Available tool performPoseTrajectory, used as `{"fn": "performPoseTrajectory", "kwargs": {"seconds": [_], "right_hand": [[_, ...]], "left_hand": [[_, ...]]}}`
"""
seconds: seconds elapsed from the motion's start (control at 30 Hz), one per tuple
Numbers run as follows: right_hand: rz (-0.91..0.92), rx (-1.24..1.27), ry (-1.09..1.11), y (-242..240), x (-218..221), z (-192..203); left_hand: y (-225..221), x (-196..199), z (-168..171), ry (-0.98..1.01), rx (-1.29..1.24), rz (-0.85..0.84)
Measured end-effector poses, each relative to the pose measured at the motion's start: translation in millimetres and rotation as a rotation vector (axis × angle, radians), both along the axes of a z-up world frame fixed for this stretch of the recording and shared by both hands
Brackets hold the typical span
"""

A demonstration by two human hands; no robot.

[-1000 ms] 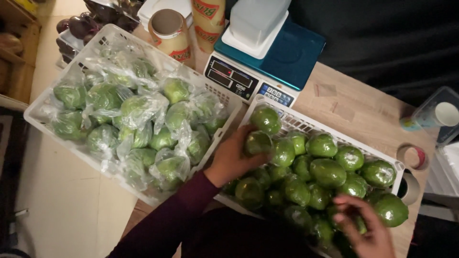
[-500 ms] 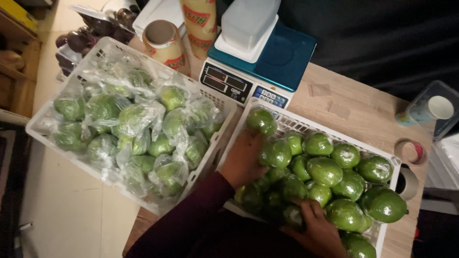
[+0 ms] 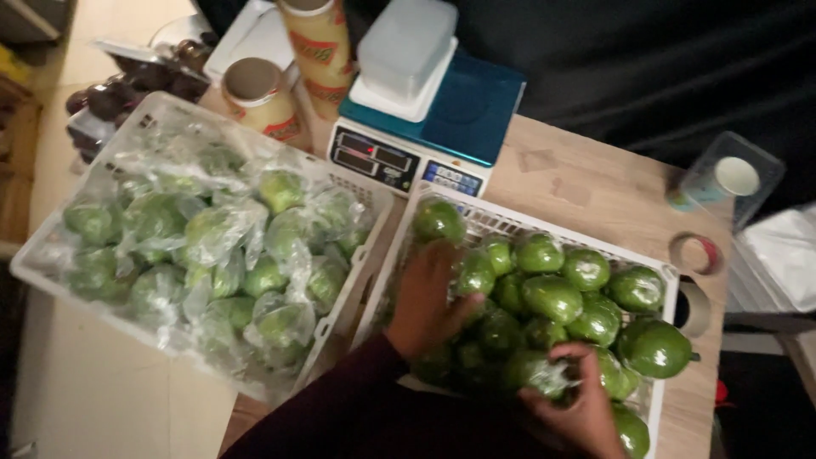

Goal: The person picks up green fruits from a white crate, adjusts the clear plastic wrapping on them by hand, and arranges them back into the crate.

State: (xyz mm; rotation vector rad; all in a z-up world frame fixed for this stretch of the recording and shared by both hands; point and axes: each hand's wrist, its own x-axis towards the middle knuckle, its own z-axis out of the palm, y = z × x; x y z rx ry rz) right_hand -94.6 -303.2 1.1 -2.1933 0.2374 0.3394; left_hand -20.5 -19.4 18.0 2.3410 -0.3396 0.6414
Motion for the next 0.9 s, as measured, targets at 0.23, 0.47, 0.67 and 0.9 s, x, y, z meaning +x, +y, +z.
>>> {"fn": "performPoseTrajectory", "kwargs": {"seconds": [0.23, 0.47, 0.67, 0.9], "right_hand": [[0.277, 0.487, -0.561, 7, 37, 78], [0.52, 0.536, -0.374, 15, 55, 135], [0.467, 0.557, -0.577, 22, 55, 141], [0.28, 0.132, -0.923, 38, 57, 148]], "left_hand": [[-41, -20, 13, 1.497, -1.649, -0.977], [-29, -28, 18, 1.696, -1.637, -0.835], [-34, -29, 19, 1.729, -1.658, -0.817], [-42, -30, 29, 1.641, -1.825, -0.766]]}}
